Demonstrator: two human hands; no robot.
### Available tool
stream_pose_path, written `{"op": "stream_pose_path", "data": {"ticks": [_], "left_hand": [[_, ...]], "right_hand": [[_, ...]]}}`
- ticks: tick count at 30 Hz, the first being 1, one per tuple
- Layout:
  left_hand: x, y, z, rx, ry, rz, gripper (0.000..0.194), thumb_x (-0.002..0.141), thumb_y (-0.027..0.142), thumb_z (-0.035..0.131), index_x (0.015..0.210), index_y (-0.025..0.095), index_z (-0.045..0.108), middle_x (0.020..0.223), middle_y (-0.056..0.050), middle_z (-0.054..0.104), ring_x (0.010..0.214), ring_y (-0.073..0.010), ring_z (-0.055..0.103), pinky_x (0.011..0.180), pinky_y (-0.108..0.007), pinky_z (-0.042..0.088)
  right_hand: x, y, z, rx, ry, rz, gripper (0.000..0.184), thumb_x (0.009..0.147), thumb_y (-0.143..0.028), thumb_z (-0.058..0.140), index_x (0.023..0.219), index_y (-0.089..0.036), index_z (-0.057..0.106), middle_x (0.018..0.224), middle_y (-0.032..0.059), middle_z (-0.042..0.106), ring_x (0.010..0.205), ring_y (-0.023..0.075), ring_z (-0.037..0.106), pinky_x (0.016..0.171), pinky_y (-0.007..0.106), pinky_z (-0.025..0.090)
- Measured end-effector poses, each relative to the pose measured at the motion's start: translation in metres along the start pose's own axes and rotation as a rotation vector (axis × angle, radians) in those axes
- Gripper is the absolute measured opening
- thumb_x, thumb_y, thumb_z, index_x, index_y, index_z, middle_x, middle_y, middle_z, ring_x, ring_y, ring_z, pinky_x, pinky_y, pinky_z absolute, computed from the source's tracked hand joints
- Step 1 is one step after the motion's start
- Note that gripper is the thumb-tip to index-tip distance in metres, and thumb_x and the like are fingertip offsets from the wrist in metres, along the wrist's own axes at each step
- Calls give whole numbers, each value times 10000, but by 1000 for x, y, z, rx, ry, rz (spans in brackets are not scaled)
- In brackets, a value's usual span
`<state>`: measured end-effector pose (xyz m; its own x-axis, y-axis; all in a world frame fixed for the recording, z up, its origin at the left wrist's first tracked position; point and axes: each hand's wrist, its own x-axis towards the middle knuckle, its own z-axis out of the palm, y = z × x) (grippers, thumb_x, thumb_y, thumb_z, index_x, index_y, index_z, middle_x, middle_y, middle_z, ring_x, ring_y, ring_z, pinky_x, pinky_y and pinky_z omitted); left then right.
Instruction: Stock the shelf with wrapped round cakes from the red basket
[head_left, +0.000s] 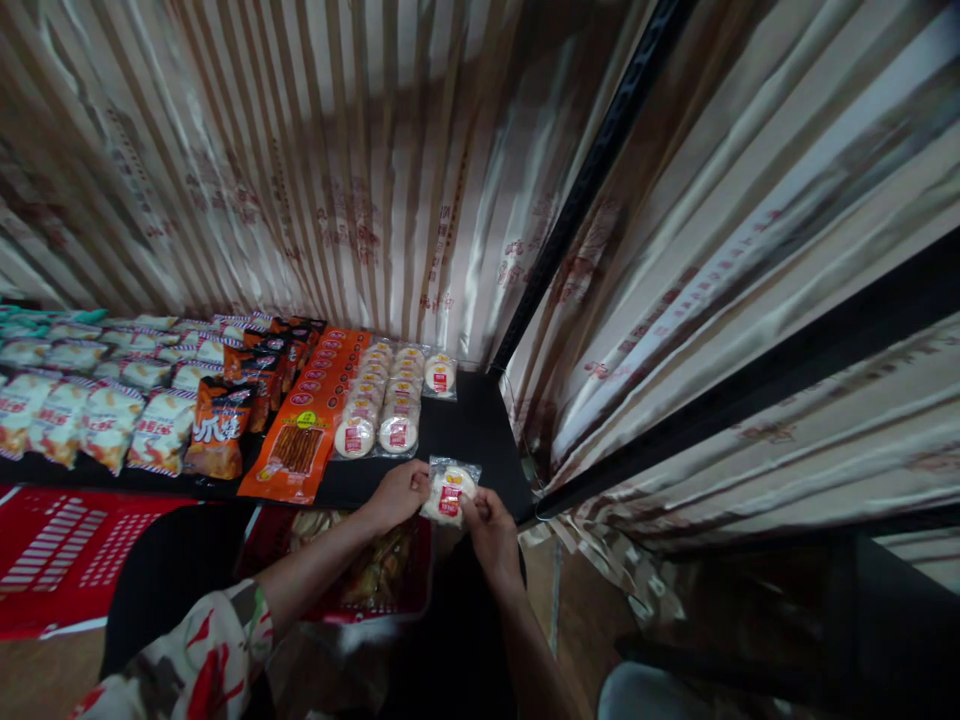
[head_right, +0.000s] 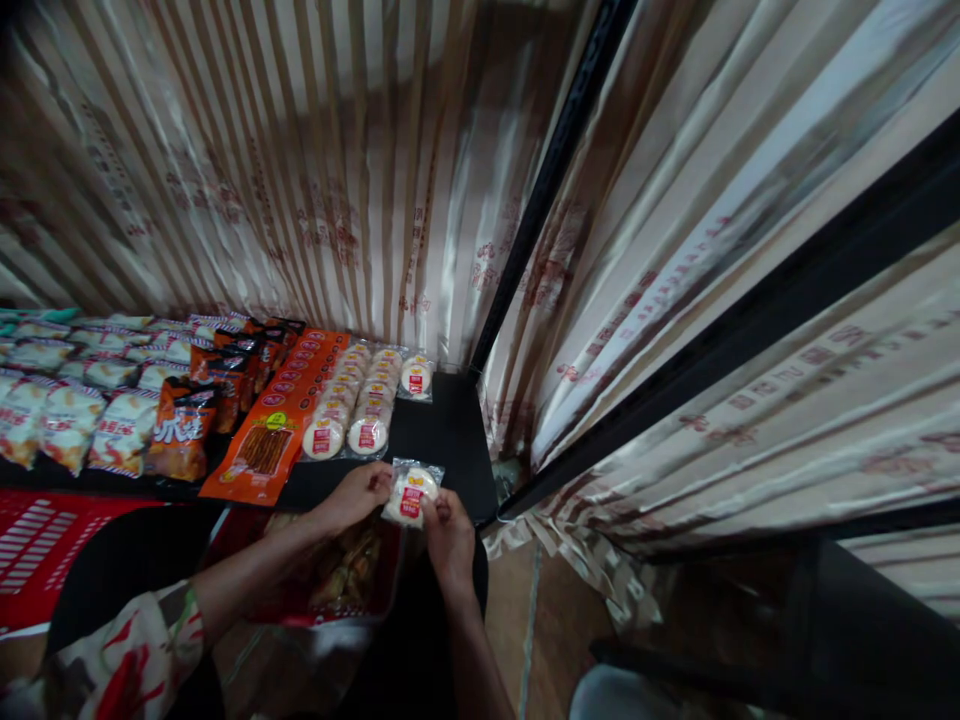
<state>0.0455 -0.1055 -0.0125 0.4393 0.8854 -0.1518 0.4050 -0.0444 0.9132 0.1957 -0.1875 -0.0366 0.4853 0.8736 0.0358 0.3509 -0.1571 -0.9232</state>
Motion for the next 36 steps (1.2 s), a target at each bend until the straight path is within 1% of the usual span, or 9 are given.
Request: {"op": "stream_pose_path", "data": {"ticks": [2,4,8,12,15,19,27,32,36], "left_hand": [[1,-1,6,-5,38,12,194,733,131,475,889,143,590,748,-2,589,681,-124,533,643,-219,418],[0,0,11,8,75,24,231,739,109,460,930,145,585,820,-25,616,737,-132,565,694,-232,445],[-2,3,19,69,121,66,291,733,74,441,976,137,589,965,-72,616,876,-152,587,795,-252,463],[-4,10,22,235,142,92,327,741,82,447,1031,99,596,1121,-127,572,1050,-200,538,948,-313,409],[-1,17,23,312,83,60,366,746,94,457,1090,92,583,1185,-125,556,1129,-204,498,1016,-313,358],[5,23,24,370,41,11,401,760,113,466,1148,98,565,1279,-114,510,1195,-193,454,1050,-280,321],[25,28,24,475,33,21,447,778,133,442,1212,77,534,1334,-123,472,1250,-218,403,1081,-297,279],[40,32,26,482,7,-15,486,779,133,431,1253,52,495,1388,-148,400,1278,-232,378,1081,-285,279],[53,33,28,470,8,-9,491,786,126,421,1264,32,479,1407,-152,372,1299,-226,349,1091,-260,257]], "right_hand": [[7,-1,-1,-21,15,16,388,742,-537,520,839,-176,624,699,41,687,596,170,622,526,246,465],[13,-1,-1,-31,22,43,374,744,-520,517,851,-174,613,706,43,688,606,172,630,542,251,472],[26,-2,0,-39,49,77,349,737,-486,521,857,-169,602,733,55,692,629,178,643,578,261,479],[40,-5,2,-103,78,84,339,739,-473,505,858,-175,616,727,49,691,634,180,641,575,258,464],[51,-10,2,-204,105,90,324,733,-449,509,858,-176,631,743,50,693,664,180,638,588,252,448],[66,-13,3,-271,90,84,316,749,-435,490,866,-178,632,742,41,688,656,168,627,585,240,432],[96,-11,13,-236,82,35,316,759,-435,479,875,-178,621,772,44,678,670,163,619,618,246,439],[118,-5,22,-230,81,17,294,769,-408,481,890,-176,615,791,47,673,699,165,620,659,256,446],[134,-4,28,-265,86,16,272,773,-375,494,911,-179,621,802,47,674,710,164,620,665,254,442]]}}
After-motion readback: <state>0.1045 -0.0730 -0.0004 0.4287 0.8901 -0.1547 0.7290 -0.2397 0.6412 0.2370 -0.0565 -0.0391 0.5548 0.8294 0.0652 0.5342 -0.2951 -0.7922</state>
